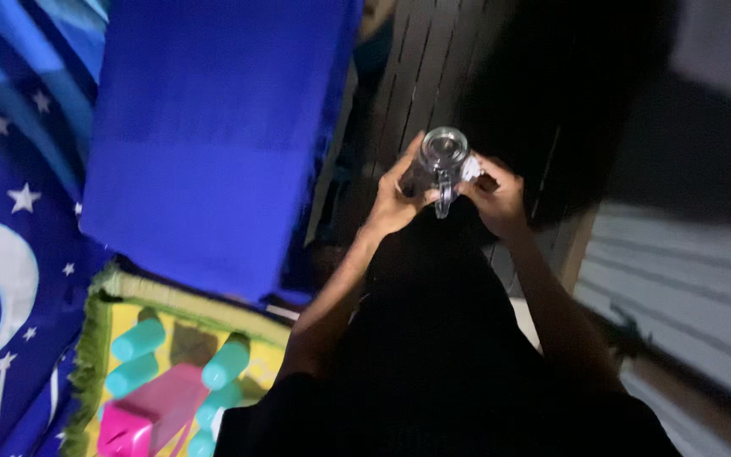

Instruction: The person wipes the exterior of clear glass mugs with a white tissue. They handle the mugs one at a time, wiping the sides and bottom, then place each cleaned mug on a nearby table. The process repeats for several mugs.

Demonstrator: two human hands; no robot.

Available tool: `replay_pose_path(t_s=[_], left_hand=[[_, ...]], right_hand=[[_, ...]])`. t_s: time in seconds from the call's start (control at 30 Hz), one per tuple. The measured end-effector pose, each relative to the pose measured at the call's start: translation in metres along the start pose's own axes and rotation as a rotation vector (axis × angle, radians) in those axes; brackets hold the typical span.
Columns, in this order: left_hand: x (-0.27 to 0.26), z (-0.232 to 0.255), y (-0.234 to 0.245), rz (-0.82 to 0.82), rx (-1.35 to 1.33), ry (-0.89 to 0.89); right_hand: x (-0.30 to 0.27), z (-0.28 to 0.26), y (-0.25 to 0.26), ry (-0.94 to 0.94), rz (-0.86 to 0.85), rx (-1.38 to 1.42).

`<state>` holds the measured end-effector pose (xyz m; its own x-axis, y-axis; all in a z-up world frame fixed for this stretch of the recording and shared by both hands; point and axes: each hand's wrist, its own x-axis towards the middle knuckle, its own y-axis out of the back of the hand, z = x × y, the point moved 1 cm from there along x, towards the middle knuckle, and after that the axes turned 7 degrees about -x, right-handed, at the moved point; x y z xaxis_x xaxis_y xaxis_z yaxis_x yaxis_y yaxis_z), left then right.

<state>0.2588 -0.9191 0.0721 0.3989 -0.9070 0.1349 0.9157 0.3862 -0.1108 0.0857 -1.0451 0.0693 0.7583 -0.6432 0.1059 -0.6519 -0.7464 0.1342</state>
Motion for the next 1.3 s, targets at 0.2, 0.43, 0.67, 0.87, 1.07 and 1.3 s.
replay_pose_path(t_s=[0.2,0.43,0.67,0.87,1.07,1.3], left_hand=[[0.083,-0.02,-0.017,0.056,-0.205,0.016],[0.161,-0.029,-0.019,0.151,-0.435,0.012],[0.239,-0.05,0.017,0.245,-0.209,-0.004],[0.316,-0.077,0.052,0.315,-0.225,-0.046],[0.377,-0.081,0.094,0.383,-0.195,0.053],[0.423,-0.086,0.125,0.442,-0.203,0.033]], right_hand=[[0.088,0.01,0.057,-0.032,-0.036,-0.081],[0.19,0.021,0.095,0.017,-0.21,-0.205],[0.287,0.046,0.099,0.007,-0.269,-0.179],[0.379,0.06,0.096,0.0,-0.287,-0.139],[0.462,0.065,0.083,-0.03,-0.318,-0.16],[0.533,0.087,0.068,-0.104,-0.388,-0.071]])
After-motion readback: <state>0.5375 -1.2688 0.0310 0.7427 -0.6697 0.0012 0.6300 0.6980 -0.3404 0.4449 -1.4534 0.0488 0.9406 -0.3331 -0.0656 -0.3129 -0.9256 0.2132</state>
